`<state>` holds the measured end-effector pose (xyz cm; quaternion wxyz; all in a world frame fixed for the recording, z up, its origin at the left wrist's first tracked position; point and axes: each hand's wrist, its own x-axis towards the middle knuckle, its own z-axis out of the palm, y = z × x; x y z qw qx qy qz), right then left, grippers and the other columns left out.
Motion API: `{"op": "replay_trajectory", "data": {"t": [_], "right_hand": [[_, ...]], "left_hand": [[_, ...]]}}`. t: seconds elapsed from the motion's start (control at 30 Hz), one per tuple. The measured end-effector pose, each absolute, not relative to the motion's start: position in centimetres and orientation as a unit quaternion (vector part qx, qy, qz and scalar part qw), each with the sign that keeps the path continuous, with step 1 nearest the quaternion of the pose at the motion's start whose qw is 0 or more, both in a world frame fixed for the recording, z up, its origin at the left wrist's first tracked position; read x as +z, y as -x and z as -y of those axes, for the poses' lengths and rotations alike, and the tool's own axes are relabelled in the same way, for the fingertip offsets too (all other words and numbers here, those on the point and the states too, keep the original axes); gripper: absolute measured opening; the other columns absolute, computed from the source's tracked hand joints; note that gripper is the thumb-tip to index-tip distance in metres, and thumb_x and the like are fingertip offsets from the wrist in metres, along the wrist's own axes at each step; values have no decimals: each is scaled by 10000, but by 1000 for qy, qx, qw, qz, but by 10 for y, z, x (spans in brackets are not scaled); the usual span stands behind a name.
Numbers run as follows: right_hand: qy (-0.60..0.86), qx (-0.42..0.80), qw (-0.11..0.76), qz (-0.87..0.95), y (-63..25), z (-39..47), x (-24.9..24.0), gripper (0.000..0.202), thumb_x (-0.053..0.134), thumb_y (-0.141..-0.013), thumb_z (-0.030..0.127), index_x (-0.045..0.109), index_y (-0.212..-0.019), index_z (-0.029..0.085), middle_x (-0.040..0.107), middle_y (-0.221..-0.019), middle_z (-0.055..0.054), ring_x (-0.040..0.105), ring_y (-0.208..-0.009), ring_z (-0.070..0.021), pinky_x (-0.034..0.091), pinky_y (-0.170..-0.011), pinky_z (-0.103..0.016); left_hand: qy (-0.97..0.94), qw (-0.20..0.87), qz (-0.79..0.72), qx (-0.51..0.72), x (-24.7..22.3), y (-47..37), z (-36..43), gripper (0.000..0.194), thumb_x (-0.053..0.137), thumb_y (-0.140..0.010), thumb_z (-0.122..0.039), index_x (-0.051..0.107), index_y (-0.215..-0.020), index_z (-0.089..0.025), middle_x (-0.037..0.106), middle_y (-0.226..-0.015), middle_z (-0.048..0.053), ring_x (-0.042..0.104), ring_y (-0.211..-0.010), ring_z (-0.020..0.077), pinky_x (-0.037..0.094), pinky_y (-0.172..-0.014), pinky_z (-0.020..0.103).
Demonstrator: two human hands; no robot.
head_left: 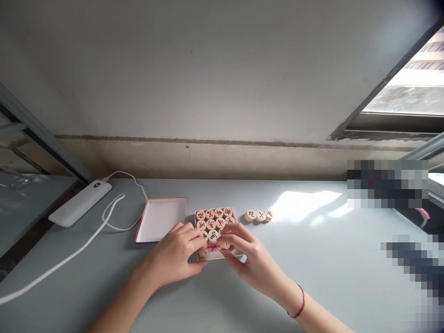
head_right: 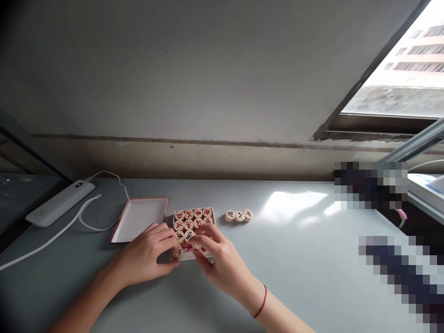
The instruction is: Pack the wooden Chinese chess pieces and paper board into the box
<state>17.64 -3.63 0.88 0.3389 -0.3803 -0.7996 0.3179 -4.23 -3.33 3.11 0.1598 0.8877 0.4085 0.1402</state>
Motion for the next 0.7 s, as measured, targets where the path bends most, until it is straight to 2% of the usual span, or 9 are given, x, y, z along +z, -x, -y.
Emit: {"op": "replay_trajectory", "data": {"t": [0.13,0.23,0.33,0.47,0.57,0.7], "right_hand": [[366,317,326,812,-176,37,15,252,466,-862,124,609,-1035,240,557,-1058,-82,610,-801,-131,576,-681,-271],[354,312,315,824,-175,39,16,310,465,-847,92,594,-1080,251,567,-1064,-77,610,-868,-145,563,-715,-274],[354,276,315,837,-169,42,10,291,473,-869,113,564,-1117,232,601,-1037,-79,613,-838,-149,548,-687,-275],[358,159,335,857,-155,46,-2,60,537,-897,227,575,-930,194,651,-914,-65,586,-762,-161,501,-662,-302],[347,109,334,870,-148,46,-7,100,532,-910,262,569,-853,189,658,-892,-53,552,-725,-152,456,-639,-290],[349,76,321,877,-147,45,-9,87,513,-920,248,585,-906,200,650,-903,-45,528,-735,-141,430,-661,-279]], "left_hand": [[-893,146,-404,135,29,42,34,81,646,-758,-179,579,-740,-221,620,-751,-34,531,-759,157,386,-731,309],[-894,135,-406,132,25,43,34,83,656,-758,-193,578,-749,-221,612,-799,-26,527,-781,162,383,-734,311],[-891,121,-417,129,22,43,33,137,682,-727,-209,565,-798,-213,597,-849,-14,524,-806,175,390,-730,316],[-885,112,-433,132,20,42,33,193,672,-725,-234,517,-837,-206,583,-860,-8,514,-806,186,403,-718,317],[-888,111,-428,129,21,42,34,196,652,-727,-206,500,-851,-211,581,-881,-1,515,-817,192,418,-725,321],[-890,113,-422,132,21,44,34,236,613,-708,-128,519,-900,-226,574,-957,13,525,-876,204,439,-769,330]]}}
